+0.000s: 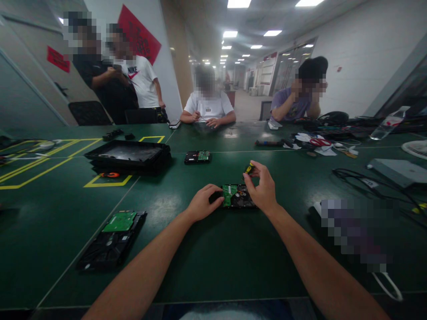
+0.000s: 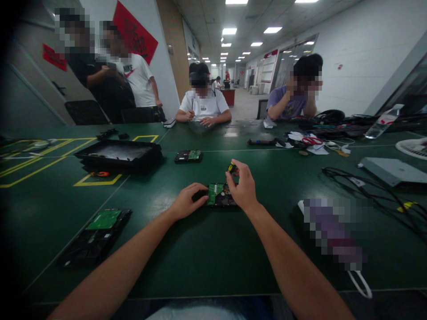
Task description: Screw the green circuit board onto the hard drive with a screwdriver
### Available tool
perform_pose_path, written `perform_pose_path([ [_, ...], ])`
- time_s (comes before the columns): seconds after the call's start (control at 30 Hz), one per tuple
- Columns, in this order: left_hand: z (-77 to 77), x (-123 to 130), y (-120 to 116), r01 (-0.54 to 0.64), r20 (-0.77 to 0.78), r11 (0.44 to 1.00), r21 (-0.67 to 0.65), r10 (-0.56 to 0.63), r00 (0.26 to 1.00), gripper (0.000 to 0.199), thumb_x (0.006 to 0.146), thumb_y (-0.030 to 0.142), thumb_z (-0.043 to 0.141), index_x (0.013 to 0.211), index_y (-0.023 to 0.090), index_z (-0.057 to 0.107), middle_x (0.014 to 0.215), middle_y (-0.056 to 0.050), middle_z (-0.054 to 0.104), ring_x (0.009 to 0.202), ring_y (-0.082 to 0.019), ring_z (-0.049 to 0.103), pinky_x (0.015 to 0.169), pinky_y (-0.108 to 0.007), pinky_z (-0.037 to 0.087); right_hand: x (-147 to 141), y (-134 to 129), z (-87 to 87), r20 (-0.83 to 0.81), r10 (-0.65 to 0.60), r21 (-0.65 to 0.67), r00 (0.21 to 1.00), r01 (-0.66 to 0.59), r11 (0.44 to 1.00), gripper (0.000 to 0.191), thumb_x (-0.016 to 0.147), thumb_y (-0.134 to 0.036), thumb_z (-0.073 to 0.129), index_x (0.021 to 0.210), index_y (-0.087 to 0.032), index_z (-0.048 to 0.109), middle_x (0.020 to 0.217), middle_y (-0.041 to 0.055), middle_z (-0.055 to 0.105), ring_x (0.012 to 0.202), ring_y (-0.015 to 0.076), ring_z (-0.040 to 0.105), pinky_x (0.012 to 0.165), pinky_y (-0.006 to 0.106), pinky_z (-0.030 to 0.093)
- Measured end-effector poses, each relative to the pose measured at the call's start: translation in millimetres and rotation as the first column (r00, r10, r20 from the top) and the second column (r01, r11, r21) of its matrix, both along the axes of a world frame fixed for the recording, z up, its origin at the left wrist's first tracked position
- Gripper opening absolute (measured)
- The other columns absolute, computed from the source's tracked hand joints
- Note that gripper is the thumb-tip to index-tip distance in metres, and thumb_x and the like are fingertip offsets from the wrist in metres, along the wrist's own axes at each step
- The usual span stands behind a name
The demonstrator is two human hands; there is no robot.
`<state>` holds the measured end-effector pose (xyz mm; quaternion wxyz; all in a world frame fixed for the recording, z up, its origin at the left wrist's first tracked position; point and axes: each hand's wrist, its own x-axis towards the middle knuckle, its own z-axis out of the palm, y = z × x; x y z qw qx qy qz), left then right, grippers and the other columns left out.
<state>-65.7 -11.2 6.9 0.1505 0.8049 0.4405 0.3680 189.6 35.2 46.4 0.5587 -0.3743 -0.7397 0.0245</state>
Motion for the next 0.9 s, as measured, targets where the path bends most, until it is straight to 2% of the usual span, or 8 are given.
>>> perform_pose_path([
  [0.3, 0.8, 0.3, -1.4, 0.000, 0.007, 1.000, -0.005, 0.000, 1.000, 0.030, 0.097, 0.035, 0.065, 0.125, 0.024, 0.068, 0.119, -0.010, 0.069, 0.110, -0.024, 0.067, 0.100, -0.043, 0.056, -0.8, -0.1, -1.5, -0.023, 0.044, -0.035, 0.999, -0.045, 0.998, 0.050, 0.101, -0.031, 0.059, 0.149, -0.029, 0.046, 0.132, 0.0117, 0.066, 0.104, 0.0263, 0.072, 0.095, 0.052, 0.062],
  [0.5, 0.8, 0.5, -1.3, 0.003, 0.016, 1.000, 0.001, -0.003, 1.000, 0.030, 0.097, 0.034, 0.065, 0.124, 0.024, 0.068, 0.119, -0.010, 0.069, 0.110, -0.024, 0.067, 0.100, -0.043, 0.056, -0.6, 0.2, -1.1, -0.021, -0.002, 0.008, 1.000, 0.002, 1.000, 0.049, 0.099, -0.034, 0.063, 0.146, -0.028, 0.049, 0.132, 0.0124, 0.064, 0.102, 0.0262, 0.071, 0.091, 0.050, 0.063],
  [0.63, 0.8, 0.2, -1.6, 0.013, 0.017, 1.000, -0.004, -0.013, 1.000, 0.030, 0.097, 0.034, 0.065, 0.125, 0.024, 0.068, 0.120, -0.010, 0.069, 0.111, -0.024, 0.067, 0.102, -0.043, 0.055, -1.4, -0.6, 0.2, -0.014, 0.018, 0.007, 1.000, -0.018, 1.000, 0.047, 0.099, -0.032, 0.064, 0.144, -0.028, 0.050, 0.132, 0.0125, 0.063, 0.103, 0.0259, 0.071, 0.088, 0.047, 0.064],
  [0.8, -1.6, -0.3, -0.4, 0.047, -0.027, 0.999, -0.010, -0.047, 0.999, 0.038, 0.102, 0.034, 0.058, 0.138, 0.026, 0.064, 0.134, -0.011, 0.063, 0.124, -0.025, 0.062, 0.109, -0.046, 0.052, -4.4, -2.0, 0.3, -0.047, 0.053, -0.035, 0.997, -0.055, 0.998, 0.049, 0.100, -0.030, 0.061, 0.146, -0.026, 0.046, 0.137, 0.0129, 0.064, 0.106, 0.0254, 0.072, 0.095, 0.049, 0.062],
  [0.9, -2.8, -0.3, -0.2, 0.060, -0.089, 0.998, -0.022, -0.062, 0.994, 0.038, 0.106, 0.036, 0.049, 0.139, 0.027, 0.065, 0.143, -0.012, 0.059, 0.132, -0.027, 0.058, 0.112, -0.048, 0.050, -4.8, -1.7, 1.6, -0.053, 0.029, -0.038, 0.998, -0.031, 0.999, 0.049, 0.099, -0.031, 0.063, 0.145, -0.026, 0.047, 0.133, 0.0126, 0.065, 0.102, 0.0254, 0.072, 0.092, 0.048, 0.062],
])
